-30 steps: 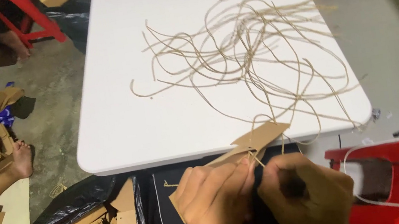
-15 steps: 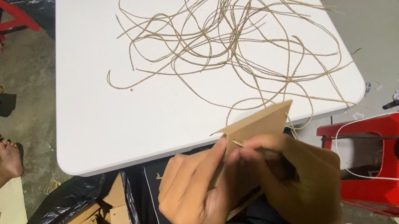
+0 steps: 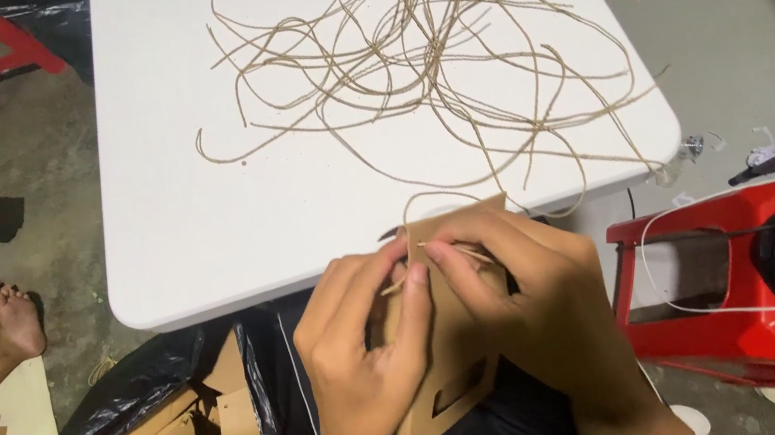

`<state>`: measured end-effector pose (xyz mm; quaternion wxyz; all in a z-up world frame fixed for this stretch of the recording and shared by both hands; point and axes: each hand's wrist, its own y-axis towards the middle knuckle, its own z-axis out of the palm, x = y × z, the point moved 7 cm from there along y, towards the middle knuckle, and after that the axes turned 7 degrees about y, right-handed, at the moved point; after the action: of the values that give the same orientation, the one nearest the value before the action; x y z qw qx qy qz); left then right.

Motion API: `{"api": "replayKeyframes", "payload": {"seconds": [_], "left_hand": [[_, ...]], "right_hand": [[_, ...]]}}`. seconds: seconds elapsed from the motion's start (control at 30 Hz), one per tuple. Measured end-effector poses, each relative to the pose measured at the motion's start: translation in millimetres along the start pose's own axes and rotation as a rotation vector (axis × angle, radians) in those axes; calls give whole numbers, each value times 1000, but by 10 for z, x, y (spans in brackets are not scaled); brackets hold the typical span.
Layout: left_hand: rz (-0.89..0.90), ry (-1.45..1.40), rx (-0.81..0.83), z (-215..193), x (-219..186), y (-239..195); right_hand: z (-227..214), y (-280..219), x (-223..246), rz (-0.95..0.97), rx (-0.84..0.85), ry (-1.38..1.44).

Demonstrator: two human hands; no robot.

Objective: Assembling cardboard gift boxes by folding the templates and threading twine through holes to form handles.

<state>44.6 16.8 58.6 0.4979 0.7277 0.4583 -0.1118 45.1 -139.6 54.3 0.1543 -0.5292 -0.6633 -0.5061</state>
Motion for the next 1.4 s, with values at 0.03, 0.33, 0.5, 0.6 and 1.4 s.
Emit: {"api": "replayKeyframes", "payload": {"seconds": [0.03, 0.33, 0.5, 0.6, 1.4], "left_hand": [[-30, -3, 28, -2, 5, -15], [-49, -132, 147, -72, -34, -201], [6, -14, 140, -197, -106, -237], [137, 65, 147, -258, -144, -253], [326, 363, -221, 122, 167, -190]], "right_hand": [[-2, -24, 78, -101, 3, -21], [-36, -196, 125, -185, 117, 75], [-117, -265, 219, -150, 157, 181], [-145, -260, 236, -179, 152, 138], [123, 72, -200, -89, 294, 427]]}}
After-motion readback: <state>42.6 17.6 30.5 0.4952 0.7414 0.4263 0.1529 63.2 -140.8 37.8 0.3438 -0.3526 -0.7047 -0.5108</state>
